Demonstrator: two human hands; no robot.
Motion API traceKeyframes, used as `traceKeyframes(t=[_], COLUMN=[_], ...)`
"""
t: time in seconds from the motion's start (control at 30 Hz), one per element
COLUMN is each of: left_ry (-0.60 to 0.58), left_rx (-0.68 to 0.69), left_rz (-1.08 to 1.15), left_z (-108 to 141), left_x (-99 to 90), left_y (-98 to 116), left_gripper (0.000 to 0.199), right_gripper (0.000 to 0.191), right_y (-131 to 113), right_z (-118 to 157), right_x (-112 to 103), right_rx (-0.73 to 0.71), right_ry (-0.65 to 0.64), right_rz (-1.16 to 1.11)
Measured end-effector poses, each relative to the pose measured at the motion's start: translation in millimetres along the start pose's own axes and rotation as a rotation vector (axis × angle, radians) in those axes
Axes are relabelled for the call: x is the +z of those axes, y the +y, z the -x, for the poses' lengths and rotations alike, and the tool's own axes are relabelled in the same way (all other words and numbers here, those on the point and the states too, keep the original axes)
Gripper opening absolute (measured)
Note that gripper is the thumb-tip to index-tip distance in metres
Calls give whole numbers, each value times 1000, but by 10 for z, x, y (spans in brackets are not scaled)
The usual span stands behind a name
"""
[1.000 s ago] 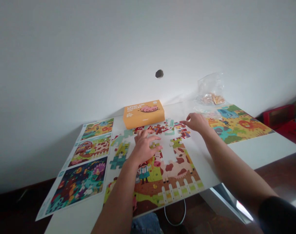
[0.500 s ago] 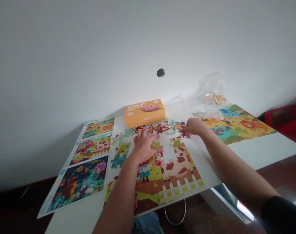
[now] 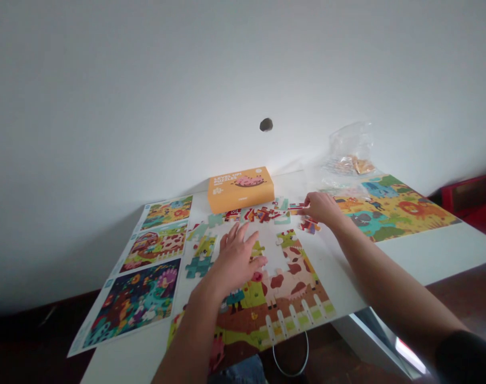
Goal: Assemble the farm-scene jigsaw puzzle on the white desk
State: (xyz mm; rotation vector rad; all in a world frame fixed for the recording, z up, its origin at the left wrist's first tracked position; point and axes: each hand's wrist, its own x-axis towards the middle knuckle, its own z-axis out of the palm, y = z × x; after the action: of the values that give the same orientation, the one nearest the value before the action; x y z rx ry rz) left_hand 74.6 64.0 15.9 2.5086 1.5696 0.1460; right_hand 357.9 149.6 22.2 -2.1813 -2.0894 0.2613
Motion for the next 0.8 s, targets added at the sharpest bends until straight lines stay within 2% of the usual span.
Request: traceKeyframes(t=[0.07,0.17,0.3,0.47,0.67,0.8], left_ry=[-33,16,102,188,180,174], left_rx=[60,93,66,60,67,57], left_rz=[-28,-97,-201,-255,-227,-192], left_z=[272,663,935,938,873,860], left_x=[14,192,473,522,492,501], left_y=[41,83,166,297,363,370], left_gripper=[53,56,65,69,69,69], right_gripper=[36,40,41,41,42,40], right_y=[-84,-215,-275,-240,-246,-249], right_z=[4,29,50,24,-5,-31], right_x=[39,116,174,190,220,277], right_rx=[-121,-307,-362,-369,-377,-378], right_ry=[67,36,-5,-26,-18,0], right_rz=[-36,-37,-12,-26,-68,-176])
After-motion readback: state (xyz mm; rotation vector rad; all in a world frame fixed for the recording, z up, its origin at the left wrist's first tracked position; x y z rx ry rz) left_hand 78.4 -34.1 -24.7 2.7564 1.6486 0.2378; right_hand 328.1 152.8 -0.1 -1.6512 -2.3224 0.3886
